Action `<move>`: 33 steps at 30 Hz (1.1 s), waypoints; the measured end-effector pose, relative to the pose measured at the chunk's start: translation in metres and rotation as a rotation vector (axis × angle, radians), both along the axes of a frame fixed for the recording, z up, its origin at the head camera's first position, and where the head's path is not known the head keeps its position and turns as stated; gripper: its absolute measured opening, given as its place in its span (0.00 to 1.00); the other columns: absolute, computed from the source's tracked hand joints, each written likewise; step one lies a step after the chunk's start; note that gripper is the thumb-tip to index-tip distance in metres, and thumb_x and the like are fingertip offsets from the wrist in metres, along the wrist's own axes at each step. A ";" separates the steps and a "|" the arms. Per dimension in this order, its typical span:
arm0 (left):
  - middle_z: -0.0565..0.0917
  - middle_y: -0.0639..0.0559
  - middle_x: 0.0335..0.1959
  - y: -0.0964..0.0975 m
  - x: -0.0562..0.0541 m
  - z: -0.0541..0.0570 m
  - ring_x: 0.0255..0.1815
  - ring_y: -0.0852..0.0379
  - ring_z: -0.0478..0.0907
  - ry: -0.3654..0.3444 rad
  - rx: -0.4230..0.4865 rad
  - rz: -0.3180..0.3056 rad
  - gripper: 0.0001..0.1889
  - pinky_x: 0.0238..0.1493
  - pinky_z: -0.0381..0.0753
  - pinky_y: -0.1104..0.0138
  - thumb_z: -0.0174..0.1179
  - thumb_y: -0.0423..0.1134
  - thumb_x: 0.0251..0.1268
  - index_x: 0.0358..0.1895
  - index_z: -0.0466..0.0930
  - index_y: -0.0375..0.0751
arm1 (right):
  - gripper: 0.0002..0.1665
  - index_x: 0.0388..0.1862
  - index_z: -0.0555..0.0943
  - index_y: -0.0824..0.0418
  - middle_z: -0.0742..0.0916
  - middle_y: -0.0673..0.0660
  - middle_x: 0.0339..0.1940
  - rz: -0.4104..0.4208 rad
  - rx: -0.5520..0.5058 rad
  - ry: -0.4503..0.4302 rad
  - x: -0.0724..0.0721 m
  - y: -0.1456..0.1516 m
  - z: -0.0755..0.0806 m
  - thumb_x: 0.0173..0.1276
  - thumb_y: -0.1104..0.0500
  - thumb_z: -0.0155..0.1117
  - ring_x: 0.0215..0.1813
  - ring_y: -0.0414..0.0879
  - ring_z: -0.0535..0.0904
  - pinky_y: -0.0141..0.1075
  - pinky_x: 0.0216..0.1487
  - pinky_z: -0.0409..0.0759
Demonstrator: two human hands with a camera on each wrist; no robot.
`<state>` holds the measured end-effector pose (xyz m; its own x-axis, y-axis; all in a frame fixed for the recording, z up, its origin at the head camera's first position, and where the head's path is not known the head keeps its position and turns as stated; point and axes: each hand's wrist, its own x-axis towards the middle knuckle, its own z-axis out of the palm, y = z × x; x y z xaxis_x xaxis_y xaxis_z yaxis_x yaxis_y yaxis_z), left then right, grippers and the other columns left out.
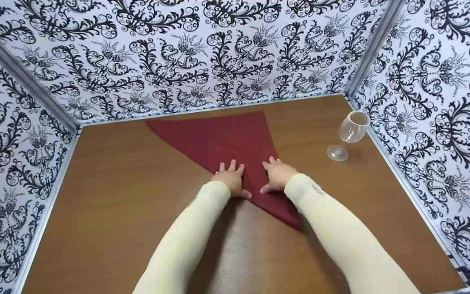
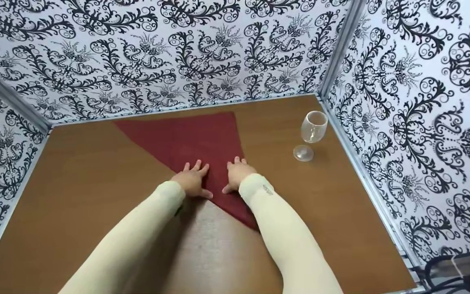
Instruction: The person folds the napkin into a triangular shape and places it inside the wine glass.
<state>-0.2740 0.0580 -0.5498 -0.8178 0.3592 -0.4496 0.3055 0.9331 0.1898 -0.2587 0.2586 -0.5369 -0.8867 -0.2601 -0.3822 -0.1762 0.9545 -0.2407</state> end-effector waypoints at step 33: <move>0.41 0.37 0.89 0.014 0.018 -0.004 0.86 0.26 0.42 0.043 -0.092 -0.034 0.69 0.83 0.58 0.44 0.63 0.82 0.52 0.88 0.42 0.45 | 0.67 0.85 0.57 0.68 0.59 0.76 0.84 -0.014 0.072 0.008 -0.007 -0.006 0.001 0.62 0.34 0.77 0.83 0.75 0.58 0.64 0.82 0.57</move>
<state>-0.2558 0.0723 -0.5539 -0.8250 0.3459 -0.4468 0.3431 0.9350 0.0902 -0.2653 0.2531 -0.5359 -0.8934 -0.2198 -0.3919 -0.1645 0.9716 -0.1699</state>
